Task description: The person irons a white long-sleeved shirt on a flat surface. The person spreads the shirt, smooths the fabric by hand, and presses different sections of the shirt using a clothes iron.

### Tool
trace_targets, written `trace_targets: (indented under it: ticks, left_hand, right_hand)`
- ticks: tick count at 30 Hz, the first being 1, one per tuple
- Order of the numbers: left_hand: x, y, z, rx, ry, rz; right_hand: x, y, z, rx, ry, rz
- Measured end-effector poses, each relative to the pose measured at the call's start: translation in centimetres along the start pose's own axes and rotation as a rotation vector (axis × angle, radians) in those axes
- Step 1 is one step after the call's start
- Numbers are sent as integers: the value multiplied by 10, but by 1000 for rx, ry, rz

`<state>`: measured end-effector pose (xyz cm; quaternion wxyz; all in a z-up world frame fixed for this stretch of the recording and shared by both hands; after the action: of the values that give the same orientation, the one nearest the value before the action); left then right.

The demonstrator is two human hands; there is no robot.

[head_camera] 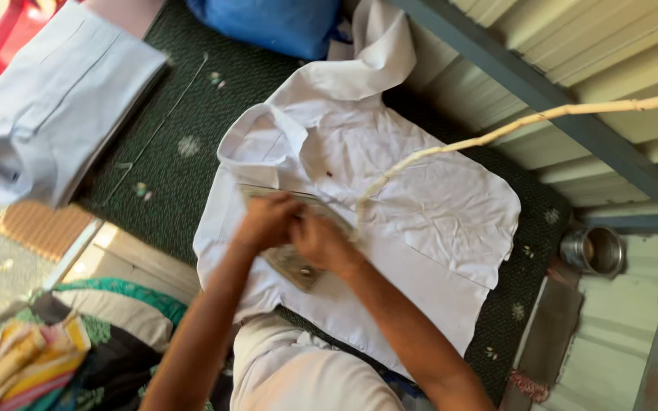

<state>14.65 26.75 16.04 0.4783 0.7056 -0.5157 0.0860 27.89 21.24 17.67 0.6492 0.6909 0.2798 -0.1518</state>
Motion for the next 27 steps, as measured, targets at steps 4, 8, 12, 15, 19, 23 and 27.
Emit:
trace_targets:
  ticks: [4, 8, 12, 15, 19, 23, 27]
  left_hand:
    - [74, -77, 18, 75, 62, 148]
    - [146, -123, 29, -27, 81, 269]
    - [160, -150, 61, -200, 141, 289]
    - [114, -153, 87, -228, 208, -106]
    - [97, -148, 90, -244, 251, -406]
    - [111, -136, 83, -224, 238, -409]
    - [112, -137, 84, -253, 254, -413]
  right_hand:
    - [31, 74, 62, 194, 12, -205]
    - [65, 126, 132, 137, -186, -173]
    - [107, 163, 210, 92, -527, -63]
    - [136, 184, 264, 159, -584, -68]
    - [157, 213, 314, -7, -661, 27]
    - [157, 215, 320, -7, -756, -124]
    - [154, 216, 320, 155, -617, -1]
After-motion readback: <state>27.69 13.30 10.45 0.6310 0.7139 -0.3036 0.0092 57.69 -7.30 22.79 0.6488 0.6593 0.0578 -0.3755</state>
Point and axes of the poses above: each hand's wrist, its own z-axis away from the middle knuckle, its own y-axis out of the back of the hand, x = y × z, the point moved 4 cm from there along -z, towards the middle knuckle, and after that the axes turned 13 degrees about x, right-handed, at the moved point
